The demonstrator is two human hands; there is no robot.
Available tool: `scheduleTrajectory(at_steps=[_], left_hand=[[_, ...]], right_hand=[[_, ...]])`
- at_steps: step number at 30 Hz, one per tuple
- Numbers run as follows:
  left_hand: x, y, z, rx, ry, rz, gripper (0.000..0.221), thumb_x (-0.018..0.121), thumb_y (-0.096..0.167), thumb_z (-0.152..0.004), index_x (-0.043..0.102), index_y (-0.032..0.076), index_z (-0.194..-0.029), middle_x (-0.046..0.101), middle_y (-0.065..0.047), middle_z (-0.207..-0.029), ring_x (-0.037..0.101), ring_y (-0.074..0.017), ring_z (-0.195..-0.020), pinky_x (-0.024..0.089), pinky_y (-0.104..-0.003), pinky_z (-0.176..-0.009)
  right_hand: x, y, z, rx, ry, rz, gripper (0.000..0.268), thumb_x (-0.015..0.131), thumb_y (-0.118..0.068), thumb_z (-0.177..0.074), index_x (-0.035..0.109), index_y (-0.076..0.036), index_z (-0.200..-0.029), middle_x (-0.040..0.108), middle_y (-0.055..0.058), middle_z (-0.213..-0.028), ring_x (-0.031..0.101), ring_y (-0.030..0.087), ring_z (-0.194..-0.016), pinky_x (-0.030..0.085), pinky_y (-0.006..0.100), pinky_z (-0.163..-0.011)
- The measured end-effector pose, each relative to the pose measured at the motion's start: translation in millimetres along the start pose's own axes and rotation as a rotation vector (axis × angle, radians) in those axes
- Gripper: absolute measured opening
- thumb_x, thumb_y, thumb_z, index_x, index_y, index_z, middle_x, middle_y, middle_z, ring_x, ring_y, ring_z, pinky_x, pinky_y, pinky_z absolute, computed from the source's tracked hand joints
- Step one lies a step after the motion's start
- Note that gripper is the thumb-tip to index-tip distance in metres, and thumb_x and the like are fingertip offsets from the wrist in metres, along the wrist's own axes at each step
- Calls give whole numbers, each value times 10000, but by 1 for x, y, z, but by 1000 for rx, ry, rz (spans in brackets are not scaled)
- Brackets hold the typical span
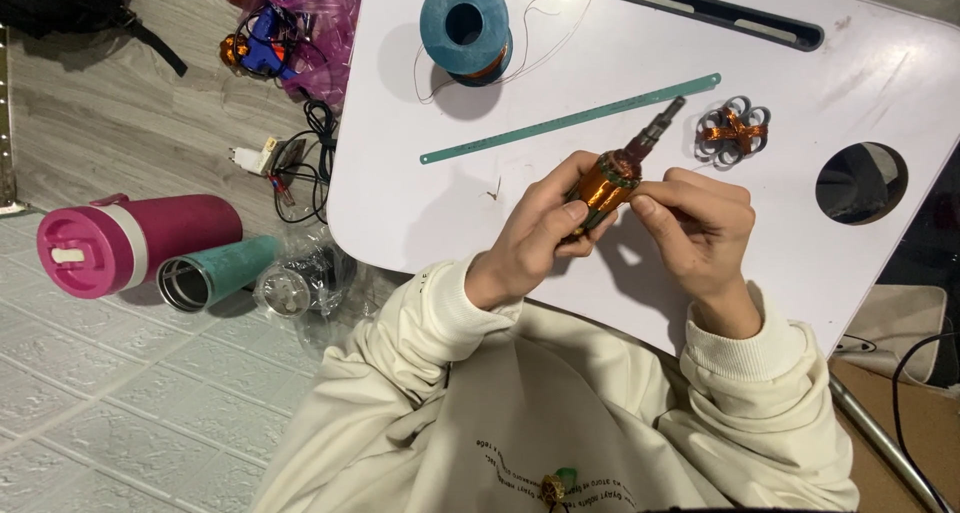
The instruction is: Repairing a motor armature by applying liquid from an applicator bottle and adjusting copper windings with a small tool.
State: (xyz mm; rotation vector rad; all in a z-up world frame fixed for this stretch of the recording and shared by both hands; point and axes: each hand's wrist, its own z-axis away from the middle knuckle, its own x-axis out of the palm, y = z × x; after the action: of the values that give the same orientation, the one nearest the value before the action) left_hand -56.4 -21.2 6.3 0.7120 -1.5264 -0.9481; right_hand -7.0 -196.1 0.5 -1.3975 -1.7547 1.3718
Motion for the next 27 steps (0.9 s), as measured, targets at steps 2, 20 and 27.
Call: scheduleTrajectory(at_steps=[2, 20, 27], left_hand=[[0, 0, 0, -8, -10, 10, 452, 480, 368, -955, 512, 17, -1237, 509, -51, -669, 411, -43, -465, 368, -203, -424], [4, 18, 0, 56, 68, -173, 523, 531, 350, -961, 447, -13, -1328, 617, -109, -769, 470, -52, -486, 406, -215, -448], [-4, 15, -3, 84, 76, -161, 524, 583, 247, -939, 439, 14, -1386, 610, -87, -772, 504, -61, -507, 448, -207, -456]], right_hand=[[-1, 1, 1, -6, -1, 1, 158, 650, -30, -944, 744, 29, -831, 369, 38, -457, 281, 98, -434, 271, 272, -416], [-6, -5, -2, 8, -4, 25, 144, 652, -9, -955, 733, 14, -839, 404, 57, -486, 335, 109, -459, 299, 257, -457], [-8, -7, -5, 55, -19, 59, 146, 651, -10, -961, 741, 6, -848, 406, 60, -483, 325, 114, -459, 296, 262, -461]])
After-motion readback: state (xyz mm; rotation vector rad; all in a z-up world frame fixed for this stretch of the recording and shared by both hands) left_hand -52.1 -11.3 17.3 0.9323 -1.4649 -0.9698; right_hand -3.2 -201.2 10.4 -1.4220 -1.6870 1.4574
